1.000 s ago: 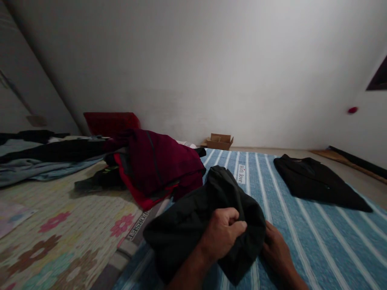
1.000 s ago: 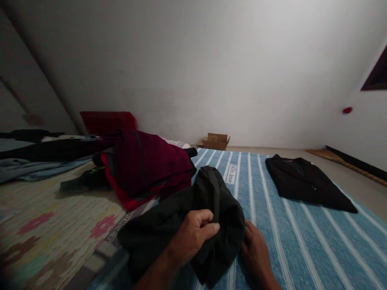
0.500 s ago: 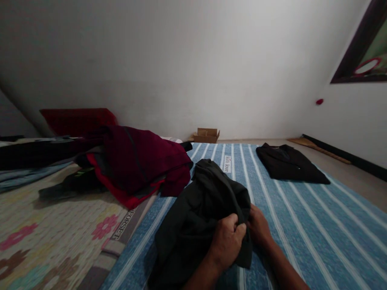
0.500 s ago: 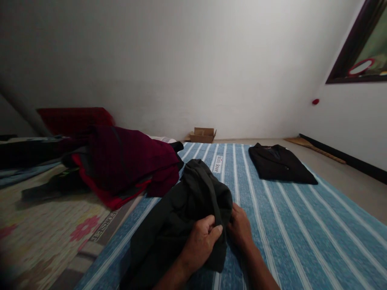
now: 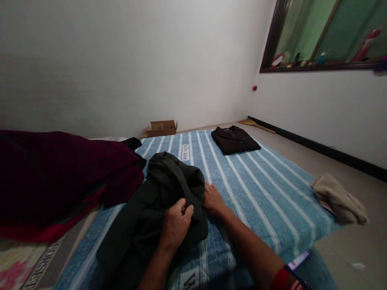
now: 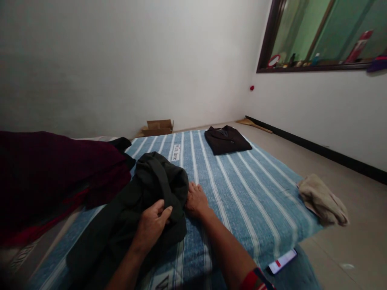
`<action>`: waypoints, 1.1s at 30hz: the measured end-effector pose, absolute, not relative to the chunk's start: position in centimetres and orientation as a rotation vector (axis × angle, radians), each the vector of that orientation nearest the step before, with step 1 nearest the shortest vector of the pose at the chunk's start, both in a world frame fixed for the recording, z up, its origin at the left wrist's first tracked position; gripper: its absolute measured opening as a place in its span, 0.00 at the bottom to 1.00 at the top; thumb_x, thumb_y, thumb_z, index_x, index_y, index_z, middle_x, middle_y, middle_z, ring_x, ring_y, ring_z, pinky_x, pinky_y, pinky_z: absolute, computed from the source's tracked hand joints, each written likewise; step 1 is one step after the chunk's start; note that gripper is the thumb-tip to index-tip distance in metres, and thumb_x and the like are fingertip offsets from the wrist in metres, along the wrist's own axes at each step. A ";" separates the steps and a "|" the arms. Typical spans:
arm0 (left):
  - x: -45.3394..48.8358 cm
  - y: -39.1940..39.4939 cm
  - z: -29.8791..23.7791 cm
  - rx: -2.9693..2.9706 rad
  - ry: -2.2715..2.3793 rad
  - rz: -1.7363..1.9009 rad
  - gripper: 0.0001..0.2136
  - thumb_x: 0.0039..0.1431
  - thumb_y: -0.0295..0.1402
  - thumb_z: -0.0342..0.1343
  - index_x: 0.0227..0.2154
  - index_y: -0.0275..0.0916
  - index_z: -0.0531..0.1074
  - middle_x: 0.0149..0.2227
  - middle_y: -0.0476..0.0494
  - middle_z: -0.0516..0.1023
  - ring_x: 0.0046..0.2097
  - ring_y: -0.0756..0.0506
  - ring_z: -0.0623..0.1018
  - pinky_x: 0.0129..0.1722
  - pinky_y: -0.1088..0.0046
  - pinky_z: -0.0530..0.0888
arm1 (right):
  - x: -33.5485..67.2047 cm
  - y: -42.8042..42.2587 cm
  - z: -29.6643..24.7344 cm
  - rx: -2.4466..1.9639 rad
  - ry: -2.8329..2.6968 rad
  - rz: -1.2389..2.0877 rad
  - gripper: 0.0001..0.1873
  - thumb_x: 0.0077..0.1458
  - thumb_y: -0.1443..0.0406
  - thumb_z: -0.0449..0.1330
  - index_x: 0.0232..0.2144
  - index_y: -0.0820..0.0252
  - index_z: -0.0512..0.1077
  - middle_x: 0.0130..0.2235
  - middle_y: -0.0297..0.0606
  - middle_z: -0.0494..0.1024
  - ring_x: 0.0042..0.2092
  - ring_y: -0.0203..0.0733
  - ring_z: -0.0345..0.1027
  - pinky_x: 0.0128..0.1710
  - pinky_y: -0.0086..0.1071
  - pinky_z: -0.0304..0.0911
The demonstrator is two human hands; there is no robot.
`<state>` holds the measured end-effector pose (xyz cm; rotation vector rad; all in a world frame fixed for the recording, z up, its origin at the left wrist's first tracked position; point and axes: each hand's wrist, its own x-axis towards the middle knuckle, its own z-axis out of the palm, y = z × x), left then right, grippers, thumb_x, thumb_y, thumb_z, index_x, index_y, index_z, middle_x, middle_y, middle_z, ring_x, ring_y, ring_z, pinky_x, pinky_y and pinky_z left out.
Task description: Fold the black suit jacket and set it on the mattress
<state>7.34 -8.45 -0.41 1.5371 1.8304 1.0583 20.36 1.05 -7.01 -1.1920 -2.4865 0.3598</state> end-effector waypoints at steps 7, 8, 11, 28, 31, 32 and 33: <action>7.2 -7.6 -2.2 1.574 1.786 1.025 0.11 0.49 0.42 0.50 0.21 0.40 0.65 0.19 0.53 0.69 0.24 0.49 0.70 0.24 0.77 0.67 | 21.1 0.1 -6.5 -1.176 -2.599 0.349 0.30 0.59 0.59 0.48 0.61 0.62 0.49 0.63 0.48 0.50 0.63 0.52 0.39 0.58 0.51 0.42; 7.1 -7.5 -2.5 1.572 1.790 1.026 0.11 0.49 0.42 0.50 0.20 0.40 0.65 0.19 0.53 0.68 0.24 0.49 0.70 0.24 0.76 0.67 | 21.2 0.0 -6.4 -1.172 -2.612 0.347 0.30 0.59 0.60 0.48 0.61 0.61 0.49 0.63 0.48 0.50 0.63 0.52 0.38 0.58 0.51 0.42; 6.8 -7.1 -3.3 1.577 1.798 1.034 0.12 0.48 0.43 0.51 0.20 0.40 0.65 0.19 0.53 0.69 0.25 0.49 0.70 0.24 0.76 0.67 | 21.6 -0.7 -6.2 -1.156 -2.640 0.345 0.29 0.59 0.61 0.47 0.61 0.61 0.48 0.63 0.48 0.49 0.64 0.51 0.38 0.58 0.51 0.41; 6.9 -7.3 -3.0 1.539 1.759 0.989 0.14 0.48 0.45 0.51 0.25 0.39 0.68 0.21 0.52 0.71 0.26 0.48 0.72 0.26 0.74 0.69 | 24.3 -7.0 -5.7 -0.950 -2.690 0.418 0.33 0.58 0.57 0.50 0.61 0.65 0.48 0.63 0.53 0.49 0.63 0.54 0.40 0.60 0.49 0.41; 6.9 -7.4 -2.9 1.528 1.770 0.991 0.13 0.48 0.45 0.51 0.24 0.39 0.67 0.20 0.53 0.70 0.25 0.48 0.71 0.25 0.74 0.68 | 25.1 -8.6 -4.9 -0.854 -2.700 0.463 0.35 0.58 0.54 0.49 0.62 0.66 0.47 0.63 0.52 0.50 0.64 0.53 0.39 0.61 0.48 0.40; 6.9 -7.4 -2.9 1.523 1.771 0.993 0.13 0.48 0.45 0.51 0.24 0.39 0.67 0.20 0.53 0.70 0.25 0.48 0.71 0.25 0.74 0.68 | 25.4 -9.2 -4.6 -0.801 -2.712 0.475 0.35 0.59 0.53 0.49 0.61 0.66 0.47 0.63 0.51 0.51 0.64 0.52 0.39 0.61 0.47 0.40; 6.9 -7.4 -2.9 1.519 1.772 0.997 0.13 0.48 0.45 0.51 0.23 0.39 0.67 0.20 0.53 0.70 0.25 0.48 0.71 0.25 0.74 0.68 | 25.7 -9.7 -4.4 -0.742 -2.727 0.485 0.35 0.59 0.53 0.50 0.61 0.66 0.48 0.63 0.51 0.51 0.64 0.51 0.39 0.61 0.46 0.40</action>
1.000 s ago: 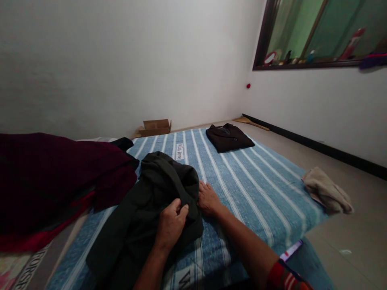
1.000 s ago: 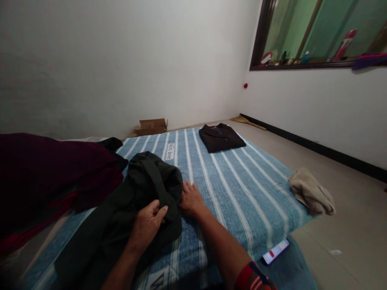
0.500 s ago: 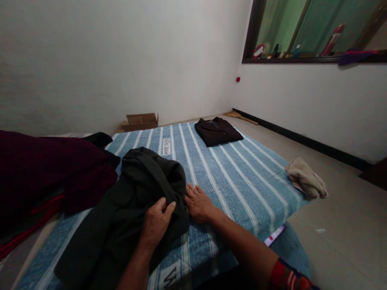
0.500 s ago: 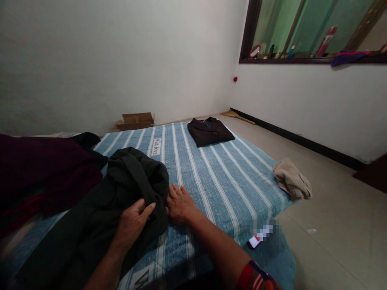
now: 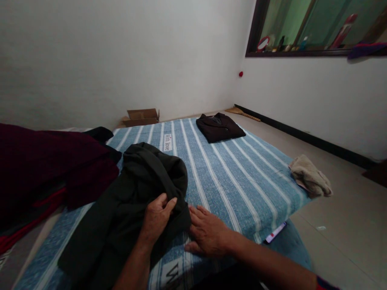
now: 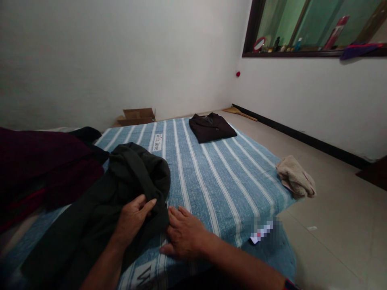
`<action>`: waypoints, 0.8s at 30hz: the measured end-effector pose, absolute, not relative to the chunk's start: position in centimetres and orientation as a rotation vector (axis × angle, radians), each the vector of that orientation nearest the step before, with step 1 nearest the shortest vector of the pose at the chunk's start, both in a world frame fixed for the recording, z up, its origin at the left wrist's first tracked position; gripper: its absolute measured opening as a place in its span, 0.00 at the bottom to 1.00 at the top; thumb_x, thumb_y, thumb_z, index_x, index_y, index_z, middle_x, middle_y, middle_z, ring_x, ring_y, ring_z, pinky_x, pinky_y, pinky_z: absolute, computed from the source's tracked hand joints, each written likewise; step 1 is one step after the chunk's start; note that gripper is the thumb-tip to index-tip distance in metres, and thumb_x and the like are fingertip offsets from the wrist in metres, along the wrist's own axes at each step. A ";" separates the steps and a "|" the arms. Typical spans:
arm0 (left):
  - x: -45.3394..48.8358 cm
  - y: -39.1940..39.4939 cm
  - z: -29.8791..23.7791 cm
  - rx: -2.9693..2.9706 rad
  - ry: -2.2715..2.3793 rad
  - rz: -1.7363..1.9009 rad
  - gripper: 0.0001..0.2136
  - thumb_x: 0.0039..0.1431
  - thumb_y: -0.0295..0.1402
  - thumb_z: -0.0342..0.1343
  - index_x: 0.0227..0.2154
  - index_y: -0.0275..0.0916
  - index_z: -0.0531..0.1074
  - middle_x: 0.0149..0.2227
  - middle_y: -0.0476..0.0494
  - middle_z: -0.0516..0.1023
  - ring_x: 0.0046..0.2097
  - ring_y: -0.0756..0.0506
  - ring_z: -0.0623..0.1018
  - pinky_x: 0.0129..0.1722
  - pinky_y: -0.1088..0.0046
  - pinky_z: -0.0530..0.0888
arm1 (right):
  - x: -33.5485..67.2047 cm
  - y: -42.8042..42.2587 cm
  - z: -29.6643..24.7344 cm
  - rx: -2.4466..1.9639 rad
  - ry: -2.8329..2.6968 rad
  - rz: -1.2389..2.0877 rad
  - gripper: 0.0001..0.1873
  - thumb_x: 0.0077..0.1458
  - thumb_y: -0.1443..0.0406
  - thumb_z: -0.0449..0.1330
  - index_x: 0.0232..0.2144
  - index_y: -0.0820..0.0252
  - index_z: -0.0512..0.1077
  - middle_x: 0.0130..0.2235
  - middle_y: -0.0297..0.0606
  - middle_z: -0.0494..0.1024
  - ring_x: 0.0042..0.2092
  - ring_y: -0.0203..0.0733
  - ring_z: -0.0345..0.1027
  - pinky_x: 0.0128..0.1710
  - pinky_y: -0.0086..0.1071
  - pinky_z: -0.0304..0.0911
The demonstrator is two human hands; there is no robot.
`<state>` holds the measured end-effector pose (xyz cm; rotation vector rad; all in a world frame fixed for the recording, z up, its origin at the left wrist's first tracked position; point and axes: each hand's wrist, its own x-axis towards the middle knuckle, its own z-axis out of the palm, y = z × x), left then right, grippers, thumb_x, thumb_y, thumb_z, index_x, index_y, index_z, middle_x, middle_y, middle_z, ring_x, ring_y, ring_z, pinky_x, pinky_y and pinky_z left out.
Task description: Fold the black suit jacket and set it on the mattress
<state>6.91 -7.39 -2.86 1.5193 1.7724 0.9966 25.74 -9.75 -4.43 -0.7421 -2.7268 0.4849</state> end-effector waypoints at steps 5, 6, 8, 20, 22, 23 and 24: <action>6.8 -7.5 -2.9 1.497 1.754 1.007 0.13 0.48 0.45 0.52 0.22 0.39 0.66 0.19 0.54 0.67 0.24 0.49 0.69 0.24 0.75 0.66 | 26.6 -12.8 -6.1 -0.349 -2.716 0.611 0.25 0.61 0.56 0.48 0.55 0.65 0.59 0.58 0.50 0.61 0.61 0.48 0.48 0.59 0.42 0.46; 6.8 -7.5 -2.9 1.484 1.744 1.009 0.13 0.48 0.44 0.51 0.21 0.39 0.65 0.19 0.54 0.66 0.24 0.49 0.68 0.24 0.76 0.66 | 26.8 -13.3 -6.7 -0.208 -2.664 0.694 0.21 0.63 0.56 0.45 0.52 0.63 0.62 0.56 0.47 0.65 0.59 0.45 0.53 0.58 0.38 0.50; 6.8 -7.6 -3.0 1.466 1.731 1.025 0.13 0.47 0.44 0.51 0.20 0.40 0.64 0.18 0.55 0.64 0.23 0.50 0.68 0.24 0.76 0.65 | 27.1 -13.6 -7.1 -0.038 -2.497 0.911 0.20 0.65 0.58 0.39 0.44 0.60 0.67 0.48 0.41 0.73 0.52 0.35 0.64 0.50 0.27 0.58; 6.5 -7.7 -3.6 1.479 1.727 1.054 0.14 0.48 0.45 0.50 0.19 0.39 0.63 0.19 0.54 0.63 0.23 0.50 0.66 0.23 0.77 0.64 | 24.1 -2.6 -5.7 -1.176 -2.277 0.418 0.22 0.58 0.64 0.50 0.55 0.63 0.61 0.58 0.50 0.61 0.59 0.50 0.53 0.56 0.45 0.52; 6.5 -7.7 -3.7 1.471 1.718 1.055 0.14 0.48 0.45 0.51 0.20 0.39 0.64 0.19 0.54 0.64 0.23 0.50 0.66 0.24 0.77 0.65 | 23.9 -2.3 -6.7 -1.284 -2.406 0.420 0.29 0.59 0.58 0.50 0.59 0.67 0.55 0.62 0.52 0.53 0.63 0.53 0.43 0.60 0.48 0.44; 6.4 -7.7 -3.8 1.468 1.718 1.061 0.14 0.48 0.45 0.51 0.20 0.39 0.64 0.19 0.54 0.64 0.23 0.50 0.66 0.24 0.77 0.65 | 24.1 -2.5 -7.0 -1.317 -2.456 0.437 0.32 0.59 0.55 0.49 0.60 0.69 0.53 0.63 0.53 0.49 0.64 0.54 0.39 0.61 0.49 0.40; 6.4 -7.8 -3.8 1.465 1.718 1.068 0.14 0.48 0.45 0.51 0.20 0.39 0.64 0.19 0.54 0.64 0.23 0.50 0.66 0.24 0.77 0.65 | 24.5 -2.7 -7.1 -1.340 -2.497 0.454 0.35 0.59 0.51 0.47 0.61 0.70 0.50 0.64 0.53 0.46 0.64 0.54 0.35 0.61 0.50 0.37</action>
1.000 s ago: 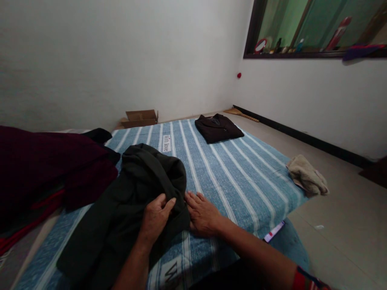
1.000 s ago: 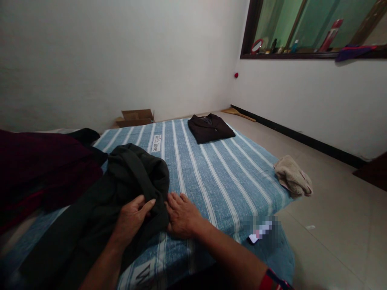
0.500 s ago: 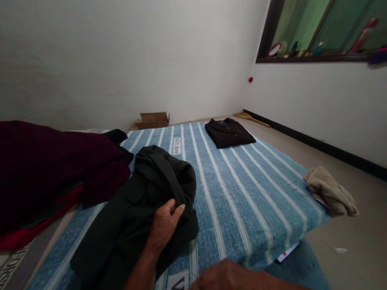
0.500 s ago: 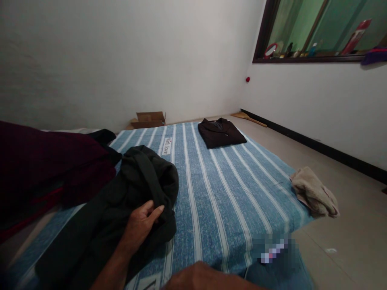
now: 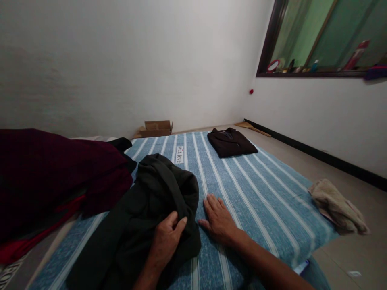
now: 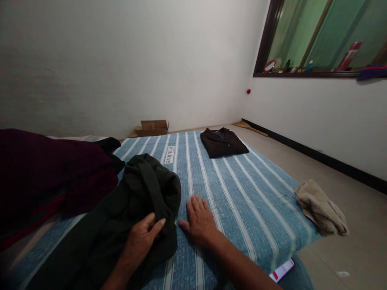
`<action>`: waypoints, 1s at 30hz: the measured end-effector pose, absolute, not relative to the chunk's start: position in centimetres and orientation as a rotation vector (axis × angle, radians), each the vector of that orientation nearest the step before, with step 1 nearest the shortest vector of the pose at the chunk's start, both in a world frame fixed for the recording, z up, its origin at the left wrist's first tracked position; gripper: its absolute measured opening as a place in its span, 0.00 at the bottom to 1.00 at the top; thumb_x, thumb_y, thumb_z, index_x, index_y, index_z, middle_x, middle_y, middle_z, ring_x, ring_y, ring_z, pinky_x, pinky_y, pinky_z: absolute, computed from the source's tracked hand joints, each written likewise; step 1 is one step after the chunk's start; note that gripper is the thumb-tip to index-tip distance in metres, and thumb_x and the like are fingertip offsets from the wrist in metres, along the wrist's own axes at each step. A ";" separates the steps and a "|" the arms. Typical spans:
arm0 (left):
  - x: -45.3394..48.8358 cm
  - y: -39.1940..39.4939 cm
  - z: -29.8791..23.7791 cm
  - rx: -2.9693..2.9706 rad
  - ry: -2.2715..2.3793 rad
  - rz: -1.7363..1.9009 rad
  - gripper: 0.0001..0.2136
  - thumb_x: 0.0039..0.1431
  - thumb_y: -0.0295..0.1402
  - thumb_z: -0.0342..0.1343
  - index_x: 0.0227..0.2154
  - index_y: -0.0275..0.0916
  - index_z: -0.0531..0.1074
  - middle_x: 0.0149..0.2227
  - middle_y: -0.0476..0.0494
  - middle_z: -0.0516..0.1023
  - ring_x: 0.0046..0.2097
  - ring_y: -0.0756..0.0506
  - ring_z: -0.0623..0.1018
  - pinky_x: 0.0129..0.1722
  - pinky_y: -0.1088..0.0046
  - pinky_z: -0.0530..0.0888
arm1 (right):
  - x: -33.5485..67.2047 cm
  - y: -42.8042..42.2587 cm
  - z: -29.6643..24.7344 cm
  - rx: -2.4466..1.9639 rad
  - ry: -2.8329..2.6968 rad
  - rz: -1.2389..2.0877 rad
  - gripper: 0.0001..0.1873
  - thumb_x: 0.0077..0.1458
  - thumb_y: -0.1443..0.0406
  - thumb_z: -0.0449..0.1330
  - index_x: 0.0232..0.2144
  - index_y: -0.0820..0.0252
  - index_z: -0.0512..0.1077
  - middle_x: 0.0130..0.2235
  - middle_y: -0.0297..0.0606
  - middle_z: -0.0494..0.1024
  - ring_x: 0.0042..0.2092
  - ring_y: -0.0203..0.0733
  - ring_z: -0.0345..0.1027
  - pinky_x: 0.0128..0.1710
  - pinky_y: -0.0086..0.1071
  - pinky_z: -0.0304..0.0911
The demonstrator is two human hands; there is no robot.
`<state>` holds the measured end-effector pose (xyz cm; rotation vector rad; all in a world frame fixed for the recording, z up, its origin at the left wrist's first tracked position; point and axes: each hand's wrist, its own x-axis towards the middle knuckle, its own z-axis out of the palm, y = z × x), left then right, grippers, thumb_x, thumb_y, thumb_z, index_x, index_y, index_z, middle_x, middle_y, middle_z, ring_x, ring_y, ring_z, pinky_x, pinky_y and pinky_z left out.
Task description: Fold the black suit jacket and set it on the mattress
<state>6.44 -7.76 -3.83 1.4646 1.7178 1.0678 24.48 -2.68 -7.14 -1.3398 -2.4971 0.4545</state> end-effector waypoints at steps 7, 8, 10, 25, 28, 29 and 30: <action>6.4 -7.7 -4.2 1.481 1.741 1.073 0.15 0.48 0.46 0.50 0.19 0.40 0.63 0.19 0.54 0.63 0.24 0.50 0.66 0.24 0.77 0.65 | 29.0 -4.9 -7.0 -1.627 -2.512 0.446 0.42 0.58 0.43 0.39 0.63 0.68 0.46 0.65 0.48 0.38 0.65 0.50 0.28 0.62 0.48 0.30; 6.4 -7.7 -4.2 1.489 1.741 1.070 0.14 0.49 0.46 0.50 0.19 0.40 0.63 0.19 0.54 0.62 0.24 0.50 0.66 0.24 0.78 0.65 | 29.8 -5.4 -7.2 -1.677 -2.488 0.431 0.42 0.57 0.43 0.38 0.63 0.67 0.46 0.65 0.47 0.38 0.65 0.50 0.28 0.62 0.47 0.31; 6.3 -7.7 -4.3 1.508 1.744 1.059 0.15 0.49 0.46 0.49 0.19 0.40 0.62 0.19 0.54 0.61 0.24 0.50 0.65 0.24 0.78 0.64 | 31.5 -6.3 -8.0 -1.773 -2.433 0.393 0.42 0.57 0.42 0.38 0.62 0.66 0.47 0.65 0.45 0.39 0.65 0.50 0.29 0.62 0.47 0.31; 6.1 -7.5 -4.2 1.589 1.860 0.981 0.15 0.48 0.46 0.46 0.17 0.40 0.63 0.18 0.53 0.64 0.23 0.50 0.68 0.25 0.78 0.66 | 34.7 -6.0 -10.1 -2.081 -2.157 0.203 0.39 0.58 0.47 0.41 0.60 0.71 0.53 0.64 0.50 0.47 0.64 0.51 0.37 0.62 0.46 0.38; 6.1 -7.4 -4.2 1.567 1.884 0.968 0.15 0.47 0.46 0.46 0.17 0.41 0.64 0.18 0.53 0.65 0.23 0.50 0.68 0.24 0.78 0.67 | 30.0 -3.3 -7.1 -1.826 -2.325 0.374 0.36 0.59 0.48 0.42 0.62 0.68 0.51 0.64 0.47 0.42 0.65 0.49 0.32 0.62 0.45 0.35; 6.1 -7.4 -4.3 1.559 1.886 0.959 0.15 0.48 0.47 0.47 0.17 0.41 0.64 0.18 0.53 0.66 0.23 0.50 0.69 0.24 0.79 0.67 | 28.8 -2.5 -6.4 -1.750 -2.369 0.417 0.36 0.59 0.49 0.43 0.62 0.67 0.49 0.65 0.47 0.41 0.65 0.49 0.31 0.62 0.45 0.34; 6.0 -7.4 -4.4 1.553 1.882 0.950 0.15 0.48 0.47 0.47 0.18 0.41 0.65 0.18 0.53 0.67 0.24 0.50 0.70 0.25 0.79 0.68 | 27.9 -1.8 -6.0 -1.689 -2.406 0.457 0.37 0.60 0.49 0.42 0.62 0.67 0.48 0.65 0.47 0.40 0.65 0.49 0.30 0.62 0.46 0.34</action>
